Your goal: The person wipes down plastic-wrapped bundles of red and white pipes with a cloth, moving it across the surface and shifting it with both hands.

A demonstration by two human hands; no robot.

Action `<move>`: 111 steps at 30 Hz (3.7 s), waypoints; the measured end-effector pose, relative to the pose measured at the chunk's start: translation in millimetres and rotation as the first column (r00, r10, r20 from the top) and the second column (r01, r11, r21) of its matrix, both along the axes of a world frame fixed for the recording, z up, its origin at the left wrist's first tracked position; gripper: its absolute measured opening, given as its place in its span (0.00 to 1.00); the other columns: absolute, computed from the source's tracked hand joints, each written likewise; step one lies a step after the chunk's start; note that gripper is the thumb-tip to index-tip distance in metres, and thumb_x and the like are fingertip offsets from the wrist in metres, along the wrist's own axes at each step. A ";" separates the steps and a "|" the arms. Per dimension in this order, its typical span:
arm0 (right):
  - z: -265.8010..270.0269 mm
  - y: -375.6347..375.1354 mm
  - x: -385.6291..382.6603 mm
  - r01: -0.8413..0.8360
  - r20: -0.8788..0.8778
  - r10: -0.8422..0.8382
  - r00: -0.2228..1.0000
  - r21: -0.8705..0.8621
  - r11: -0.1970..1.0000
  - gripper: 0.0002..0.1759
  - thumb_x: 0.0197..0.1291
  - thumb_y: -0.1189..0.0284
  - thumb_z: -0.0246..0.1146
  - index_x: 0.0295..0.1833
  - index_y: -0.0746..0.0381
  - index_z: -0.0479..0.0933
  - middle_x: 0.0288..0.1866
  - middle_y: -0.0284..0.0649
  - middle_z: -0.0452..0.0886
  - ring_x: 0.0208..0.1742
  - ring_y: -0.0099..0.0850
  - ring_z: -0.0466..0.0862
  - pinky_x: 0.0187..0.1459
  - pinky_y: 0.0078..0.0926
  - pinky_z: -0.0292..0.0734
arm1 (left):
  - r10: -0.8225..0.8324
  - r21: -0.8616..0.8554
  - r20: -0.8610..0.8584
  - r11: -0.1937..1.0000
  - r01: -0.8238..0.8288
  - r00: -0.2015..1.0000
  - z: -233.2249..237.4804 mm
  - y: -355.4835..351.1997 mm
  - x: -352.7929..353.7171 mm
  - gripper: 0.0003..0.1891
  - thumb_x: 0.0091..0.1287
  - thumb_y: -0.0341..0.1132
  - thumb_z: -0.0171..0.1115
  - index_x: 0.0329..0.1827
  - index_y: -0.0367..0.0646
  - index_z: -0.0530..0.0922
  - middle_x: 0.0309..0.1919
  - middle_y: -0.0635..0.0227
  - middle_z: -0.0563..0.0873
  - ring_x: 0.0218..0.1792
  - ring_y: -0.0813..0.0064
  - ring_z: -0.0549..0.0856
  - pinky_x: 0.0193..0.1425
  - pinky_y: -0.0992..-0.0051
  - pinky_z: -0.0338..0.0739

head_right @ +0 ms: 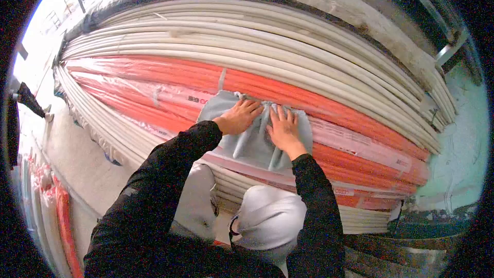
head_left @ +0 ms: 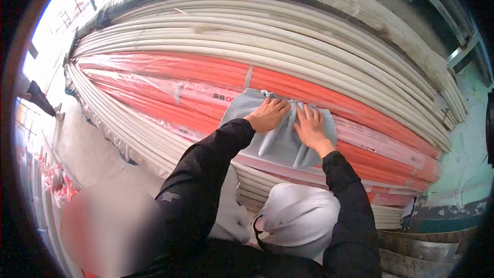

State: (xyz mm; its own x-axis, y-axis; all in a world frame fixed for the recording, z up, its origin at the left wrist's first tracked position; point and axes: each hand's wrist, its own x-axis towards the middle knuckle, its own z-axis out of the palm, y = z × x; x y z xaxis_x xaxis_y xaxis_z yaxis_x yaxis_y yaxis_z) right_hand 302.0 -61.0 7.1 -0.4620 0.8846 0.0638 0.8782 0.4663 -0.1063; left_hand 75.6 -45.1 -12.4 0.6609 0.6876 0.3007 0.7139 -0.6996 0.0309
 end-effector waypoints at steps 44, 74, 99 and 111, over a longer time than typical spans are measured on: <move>1.0 -15.7 68.4 0.117 0.128 -0.121 0.984 0.039 0.992 0.56 0.52 0.55 0.76 0.82 0.59 0.55 0.83 0.47 0.55 0.80 0.60 0.55 0.77 0.68 0.48 | 0.128 0.058 -0.179 0.991 -0.119 0.976 -4.3 -17.0 29.6 0.43 0.69 0.55 0.62 0.83 0.48 0.58 0.76 0.53 0.66 0.68 0.41 0.71 0.66 0.30 0.63; -5.2 -17.3 31.8 0.328 0.312 -0.300 0.901 -0.041 0.944 0.65 0.51 0.53 0.76 0.84 0.68 0.44 0.86 0.55 0.45 0.81 0.72 0.47 0.77 0.73 0.43 | 0.040 0.132 -0.143 0.991 -0.021 0.989 -12.3 -6.4 -27.7 0.37 0.71 0.51 0.61 0.81 0.51 0.61 0.73 0.63 0.70 0.60 0.52 0.76 0.61 0.49 0.73; 1.6 -16.3 -68.6 -0.052 0.060 0.051 0.997 0.020 0.998 0.57 0.52 0.52 0.77 0.84 0.39 0.53 0.84 0.51 0.54 0.79 0.68 0.56 0.74 0.75 0.52 | 0.461 -0.014 -0.300 0.873 -0.487 0.835 2.5 -19.0 -156.0 0.44 0.67 0.65 0.60 0.78 0.45 0.63 0.71 0.59 0.71 0.63 0.44 0.74 0.64 0.38 0.67; -9.6 6.6 -24.7 -0.048 0.025 0.050 0.998 -0.080 0.996 0.52 0.49 0.59 0.79 0.76 0.67 0.62 0.79 0.55 0.62 0.81 0.58 0.58 0.80 0.52 0.53 | 0.236 0.062 -0.348 0.972 -0.228 0.907 4.5 -16.7 -19.2 0.42 0.66 0.49 0.62 0.80 0.36 0.60 0.68 0.49 0.73 0.60 0.44 0.76 0.60 0.38 0.71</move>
